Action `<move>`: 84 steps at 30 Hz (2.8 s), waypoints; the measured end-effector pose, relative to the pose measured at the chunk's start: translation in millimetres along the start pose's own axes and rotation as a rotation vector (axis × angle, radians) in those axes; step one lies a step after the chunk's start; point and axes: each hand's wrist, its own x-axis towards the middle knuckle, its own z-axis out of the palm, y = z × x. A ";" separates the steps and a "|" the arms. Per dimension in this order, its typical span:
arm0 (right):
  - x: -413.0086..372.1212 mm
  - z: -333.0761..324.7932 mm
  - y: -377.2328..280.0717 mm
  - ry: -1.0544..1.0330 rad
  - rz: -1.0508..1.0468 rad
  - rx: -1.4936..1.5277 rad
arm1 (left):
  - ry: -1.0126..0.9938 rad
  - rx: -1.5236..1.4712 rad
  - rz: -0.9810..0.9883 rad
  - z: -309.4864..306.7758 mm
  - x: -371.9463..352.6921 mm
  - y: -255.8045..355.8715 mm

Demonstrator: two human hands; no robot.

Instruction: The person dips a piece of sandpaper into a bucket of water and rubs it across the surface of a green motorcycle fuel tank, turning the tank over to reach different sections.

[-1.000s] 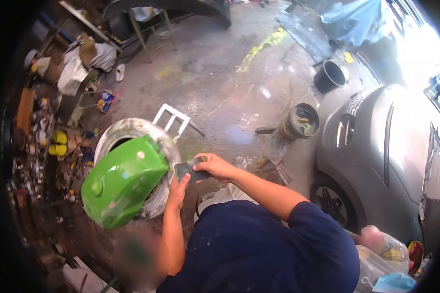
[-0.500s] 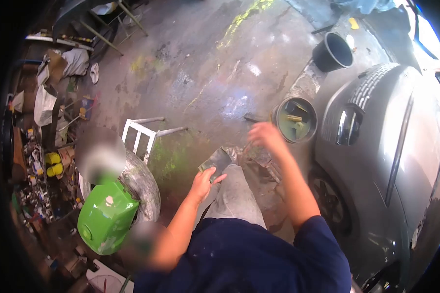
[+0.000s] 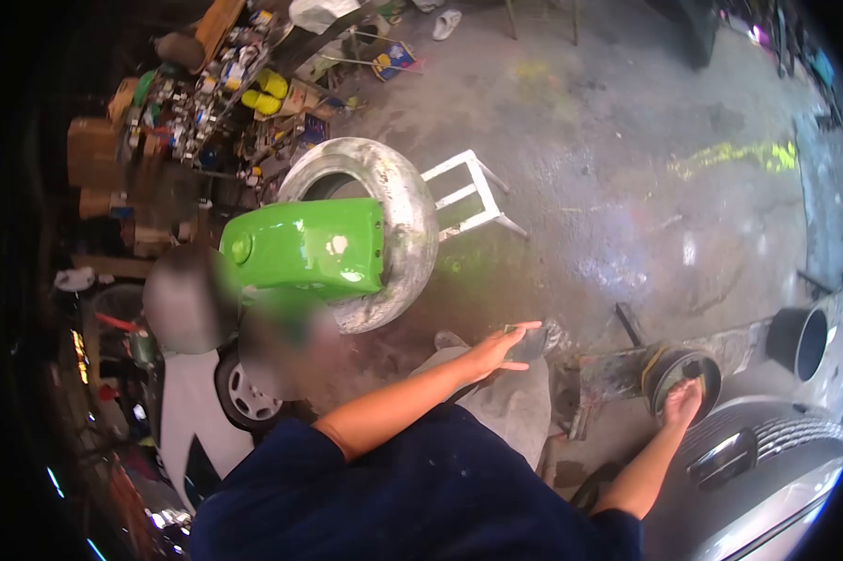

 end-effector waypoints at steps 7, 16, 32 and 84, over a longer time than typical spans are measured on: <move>-70.5 336.5 195.2 -0.480 0.712 -0.496 | 0.232 -0.362 0.353 -34.1 -66.3 25.2; -307.5 629.0 530.0 -1.725 0.003 -1.488 | 1.014 -0.796 1.235 -196.9 -268.6 48.6; -171.7 801.2 834.5 -2.194 -0.453 -1.800 | 1.985 0.031 1.001 -290.2 -238.8 108.3; -172.4 797.1 826.3 -2.188 -0.464 -1.746 | 1.973 -0.045 1.128 -231.7 -150.2 83.2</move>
